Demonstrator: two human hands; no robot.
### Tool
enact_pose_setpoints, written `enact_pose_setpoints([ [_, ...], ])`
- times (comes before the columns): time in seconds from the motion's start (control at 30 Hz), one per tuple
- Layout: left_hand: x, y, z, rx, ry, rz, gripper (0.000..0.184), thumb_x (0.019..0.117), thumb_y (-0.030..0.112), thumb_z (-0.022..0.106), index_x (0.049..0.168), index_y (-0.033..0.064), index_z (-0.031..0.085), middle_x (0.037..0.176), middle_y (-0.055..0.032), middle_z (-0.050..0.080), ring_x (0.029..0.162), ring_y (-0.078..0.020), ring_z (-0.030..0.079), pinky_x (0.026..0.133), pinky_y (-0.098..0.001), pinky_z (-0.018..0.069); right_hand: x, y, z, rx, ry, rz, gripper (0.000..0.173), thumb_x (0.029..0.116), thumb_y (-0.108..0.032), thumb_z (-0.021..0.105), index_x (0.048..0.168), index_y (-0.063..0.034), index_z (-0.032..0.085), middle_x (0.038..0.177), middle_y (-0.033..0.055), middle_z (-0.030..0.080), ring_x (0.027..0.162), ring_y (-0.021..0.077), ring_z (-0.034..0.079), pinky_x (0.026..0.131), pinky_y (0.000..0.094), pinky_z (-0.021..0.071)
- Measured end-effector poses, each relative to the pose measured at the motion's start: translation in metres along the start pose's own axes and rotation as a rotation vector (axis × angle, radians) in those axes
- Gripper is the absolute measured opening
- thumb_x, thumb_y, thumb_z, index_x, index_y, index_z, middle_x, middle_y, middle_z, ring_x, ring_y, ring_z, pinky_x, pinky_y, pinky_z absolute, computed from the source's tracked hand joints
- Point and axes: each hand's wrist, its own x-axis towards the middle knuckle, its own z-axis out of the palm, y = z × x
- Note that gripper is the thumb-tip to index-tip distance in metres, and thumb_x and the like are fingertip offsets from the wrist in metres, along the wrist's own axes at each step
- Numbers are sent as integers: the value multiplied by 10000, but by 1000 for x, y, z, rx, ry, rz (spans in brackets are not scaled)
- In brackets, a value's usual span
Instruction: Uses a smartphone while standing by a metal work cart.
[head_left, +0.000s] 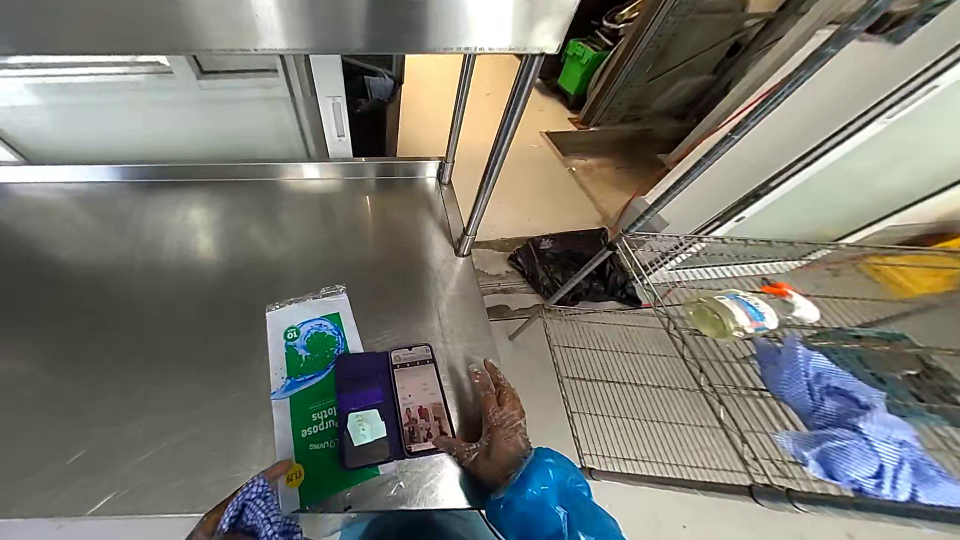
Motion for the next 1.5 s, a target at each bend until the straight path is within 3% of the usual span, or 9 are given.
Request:
enact_pose_setpoints([
  [0.2, -7, -17, -3, -14, 28, 54, 530, 933, 237, 644, 1430, 78, 548, 1245, 0, 703, 1059, -50, 673, 926, -242, 544, 15, -8, -5, -30, -246, 68, 1231, 563, -637, 874, 1554, -51, 436, 1636, 276, 300, 1515, 483, 273, 1221, 629, 210],
  [0.4, 13, 57, 79, -25, 498, -244, 351, 796, 38, 620, 1140, 75, 675, 951, 40, 745, 849, -22, 697, 828, -201, 562, 37, 10, 1, 247, 186, -89, 916, 715, -482, 825, 1407, 57, 561, 1541, 312, 431, 1404, 483, 453, 1123, 607, 408],
  [0.47, -3, 24, 35, -24, 109, -14, 542, 927, 243, 672, 1425, 68, 547, 1183, 34, 724, 999, -27, 685, 900, -219, 555, 30, 11, -1, 230, 148, -133, 981, 672, -560, 828, 1401, 46, 575, 1537, 321, 433, 1403, 507, 444, 1110, 645, 404],
  [0.53, -6, 8, 23, -41, 36, 52, 613, 923, 311, 693, 1464, 85, 514, 1207, 39, 717, 997, -19, 683, 884, -212, 557, 19, 7, -1, 187, 42, -138, 1028, 614, -554, 857, 1408, 34, 577, 1539, 329, 424, 1403, 532, 430, 1107, 683, 382],
  [0.7, 19, 72, 99, -17, 429, -192, 422, 799, -37, 493, 1217, -36, 557, 942, 41, 709, 832, 22, 668, 775, -151, 548, 11, -2, 1, 89, -112, -118, 1030, 577, -515, 881, 1426, -13, 586, 1565, 300, 411, 1442, 519, 387, 1159, 670, 313],
  [0.87, -7, 20, 39, -31, 121, -81, 663, 882, 236, 708, 1473, 56, 468, 1179, 34, 710, 994, -43, 682, 901, -257, 561, 14, 2, 1, 88, -68, -120, 1040, 552, -504, 892, 1415, -7, 593, 1566, 299, 409, 1427, 520, 409, 1128, 682, 345],
  [1.37, -25, -21, 7, -102, 100, 55, 544, 933, 210, 659, 1446, 78, 537, 1202, -14, 721, 1030, -69, 692, 915, -262, 562, 18, -15, -8, -19, -354, 1, 1112, 644, -523, 892, 1547, -54, 445, 1657, 256, 266, 1519, 470, 269, 1216, 639, 213],
  [1.47, -14, 22, 49, -105, 431, -181, 485, 765, 84, 675, 1248, 117, 643, 989, 42, 746, 868, -40, 702, 834, -234, 578, 15, -7, -3, 140, -79, -80, 1038, 591, -491, 900, 1430, 22, 567, 1563, 312, 405, 1429, 530, 400, 1141, 703, 315],
  [1.5, -15, 24, 44, -90, 317, -157, 557, 820, 134, 711, 1361, 102, 583, 1076, 47, 735, 936, -39, 694, 882, -243, 567, 17, -3, -3, 189, -17, -88, 1040, 594, -524, 892, 1414, 33, 576, 1553, 315, 418, 1414, 535, 415, 1128, 708, 333],
])
